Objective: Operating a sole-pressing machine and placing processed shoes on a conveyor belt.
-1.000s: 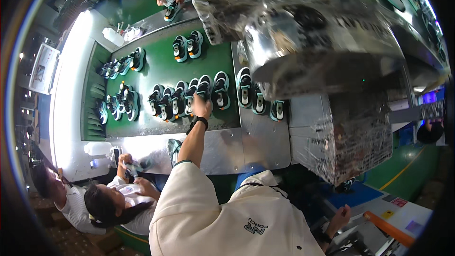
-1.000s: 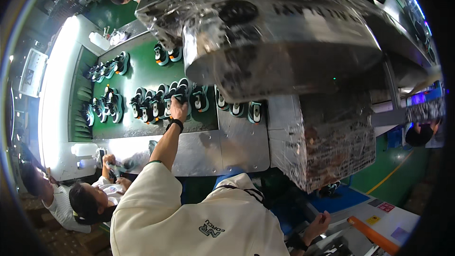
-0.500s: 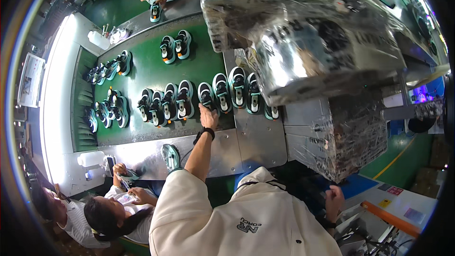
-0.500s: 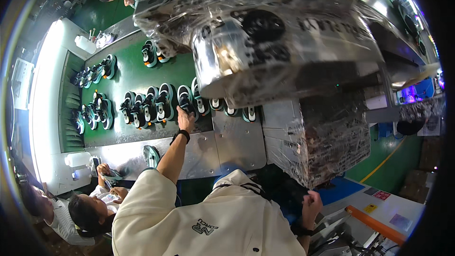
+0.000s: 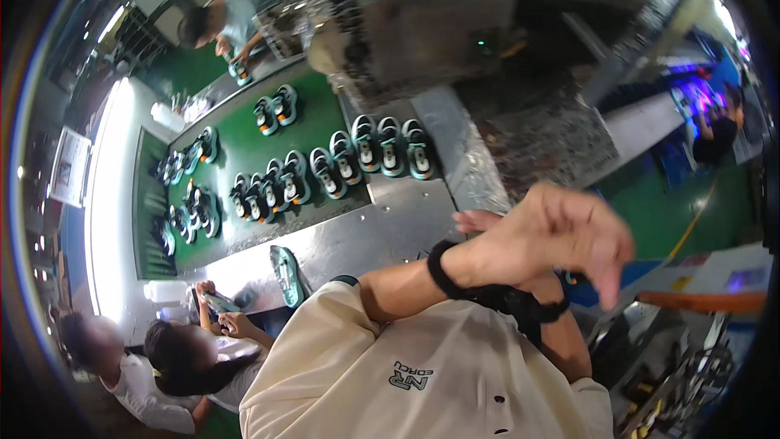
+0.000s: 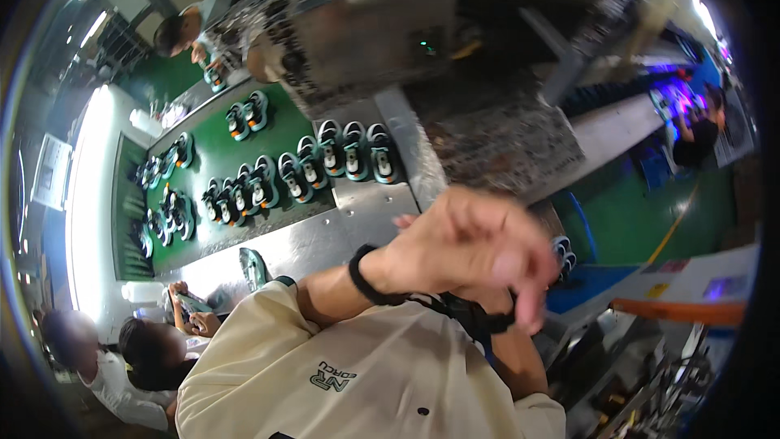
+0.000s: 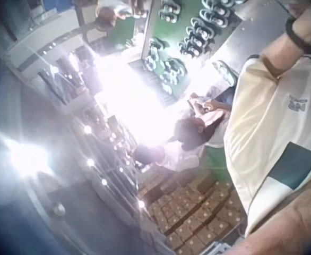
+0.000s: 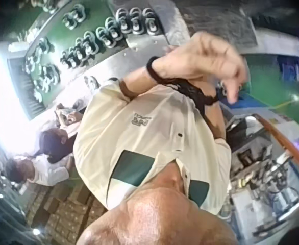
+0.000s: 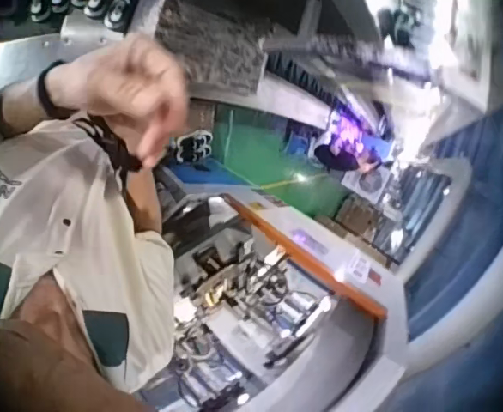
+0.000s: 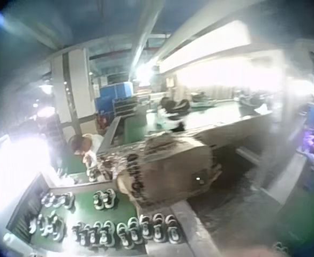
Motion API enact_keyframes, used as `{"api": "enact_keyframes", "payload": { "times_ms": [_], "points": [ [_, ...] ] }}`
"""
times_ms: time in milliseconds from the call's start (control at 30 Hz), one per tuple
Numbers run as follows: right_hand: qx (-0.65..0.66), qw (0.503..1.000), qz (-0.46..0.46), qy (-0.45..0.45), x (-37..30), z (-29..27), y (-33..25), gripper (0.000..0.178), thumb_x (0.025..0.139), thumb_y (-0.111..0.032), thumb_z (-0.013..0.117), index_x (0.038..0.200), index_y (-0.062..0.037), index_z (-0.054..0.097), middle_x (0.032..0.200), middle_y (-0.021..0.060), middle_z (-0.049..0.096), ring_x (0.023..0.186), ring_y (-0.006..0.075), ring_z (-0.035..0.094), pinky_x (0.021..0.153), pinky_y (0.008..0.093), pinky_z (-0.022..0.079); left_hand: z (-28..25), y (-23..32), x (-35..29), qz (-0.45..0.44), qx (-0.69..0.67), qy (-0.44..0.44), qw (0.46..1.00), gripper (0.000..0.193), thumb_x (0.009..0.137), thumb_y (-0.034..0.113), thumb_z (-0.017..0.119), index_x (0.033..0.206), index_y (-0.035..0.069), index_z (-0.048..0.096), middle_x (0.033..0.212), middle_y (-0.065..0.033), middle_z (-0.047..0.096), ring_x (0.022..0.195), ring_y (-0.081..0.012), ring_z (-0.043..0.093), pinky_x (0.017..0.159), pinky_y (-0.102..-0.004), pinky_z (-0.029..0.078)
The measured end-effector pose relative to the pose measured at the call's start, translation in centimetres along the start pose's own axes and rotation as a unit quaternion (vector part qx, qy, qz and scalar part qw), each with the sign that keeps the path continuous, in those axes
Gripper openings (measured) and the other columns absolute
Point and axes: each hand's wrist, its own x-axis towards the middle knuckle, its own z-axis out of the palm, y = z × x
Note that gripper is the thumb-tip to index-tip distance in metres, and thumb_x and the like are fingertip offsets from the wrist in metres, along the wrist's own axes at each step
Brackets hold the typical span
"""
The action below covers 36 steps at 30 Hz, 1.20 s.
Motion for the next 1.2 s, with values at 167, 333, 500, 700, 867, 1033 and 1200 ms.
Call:
{"api": "enact_keyframes", "payload": {
  "times_ms": [167, 333, 500, 700, 867, 1033, 1200],
  "points": [
    [0.224, 0.953, -0.047, -0.197, -1.3, -0.8, -2.1, 0.056, 0.080, -0.005, 0.077, 0.131, -0.0011, 0.053, 0.129, 0.0141, 0.058, 0.120, 0.0254, 0.056, 0.105, 0.0389, 0.043, 0.0, -3.4, 5.6, 0.102, -0.158, 0.088, 0.978, 0.028, 0.099, 0.020, 0.053, 0.113, -0.003, 0.058, 0.090, -0.0158, 0.069, 0.084, -0.0293, 0.071, 0.080, -0.0390, 0.059],
    [0.180, 0.957, -0.224, -0.042, -5.8, 1.0, -5.0, 0.020, 0.087, -0.004, 0.067, 0.107, 0.0025, 0.066, 0.095, 0.0128, 0.071, 0.086, 0.0193, 0.069, 0.077, 0.0314, 0.057, -1.2, -6.8, 9.0, 0.118, -0.041, 0.148, 0.981, 0.022, 0.097, 0.018, 0.057, 0.107, -0.001, 0.061, 0.088, -0.0135, 0.068, 0.083, -0.0248, 0.070, 0.076, -0.0371, 0.057],
    [0.016, 0.981, -0.166, 0.102, -8.1, 2.9, -5.4, 0.024, 0.085, -0.019, 0.072, 0.091, 0.0038, 0.066, 0.077, 0.0066, 0.070, 0.065, 0.0109, 0.065, 0.057, 0.0245, 0.053, -3.1, -8.6, 9.6, 0.360, 0.789, 0.046, 0.497, 0.013, 0.079, -0.003, 0.069, 0.090, 0.002, 0.065, 0.085, -0.0114, 0.066, 0.079, -0.0278, 0.067, 0.069, -0.0356, 0.056],
    [0.022, 0.976, -0.180, -0.117, -6.7, 4.8, -5.0, 0.043, 0.084, -0.015, 0.073, 0.121, 0.0014, 0.057, 0.115, 0.0100, 0.066, 0.108, 0.0190, 0.062, 0.093, 0.0364, 0.050, 0.5, -2.7, 8.5, 0.271, 0.840, -0.021, 0.470, 0.021, 0.073, 0.000, 0.074, 0.092, 0.002, 0.064, 0.099, -0.0135, 0.068, 0.094, -0.0318, 0.067, 0.079, -0.0384, 0.057],
    [-0.038, 0.963, -0.201, -0.174, -4.4, 5.8, -5.1, 0.059, 0.086, -0.006, 0.067, 0.139, 0.0021, 0.043, 0.134, 0.0111, 0.057, 0.123, 0.0187, 0.055, 0.101, 0.0358, 0.047, 0.9, 11.0, 9.0, 0.184, 0.887, 0.063, 0.419, 0.025, 0.076, 0.005, 0.076, 0.099, 0.003, 0.069, 0.108, -0.0126, 0.069, 0.102, -0.0256, 0.067, 0.090, -0.0357, 0.053],
    [-0.286, 0.855, -0.407, 0.145, 0.9, 1.6, -9.0, 0.028, 0.081, -0.009, 0.069, 0.107, -0.0011, 0.065, 0.100, 0.0153, 0.067, 0.092, 0.0295, 0.067, 0.082, 0.0378, 0.054, -6.6, 32.0, 9.4, 0.119, 0.809, 0.350, 0.457, 0.059, 0.083, 0.047, 0.074, 0.105, -0.007, 0.068, 0.090, -0.0145, 0.070, 0.077, -0.0134, 0.063, 0.067, -0.0283, 0.049],
    [-0.418, 0.727, -0.438, 0.324, 8.8, -3.4, -8.6, 0.032, 0.080, -0.013, 0.067, 0.110, -0.0043, 0.061, 0.117, 0.0125, 0.062, 0.111, 0.0341, 0.054, 0.097, 0.0451, 0.042, -18.4, 37.5, 11.5, -0.035, 0.729, 0.545, 0.414, 0.099, 0.066, 0.057, 0.084, 0.119, -0.020, 0.051, 0.110, -0.0228, 0.066, 0.100, -0.0271, 0.065, 0.083, -0.0349, 0.052]
  ]
}}
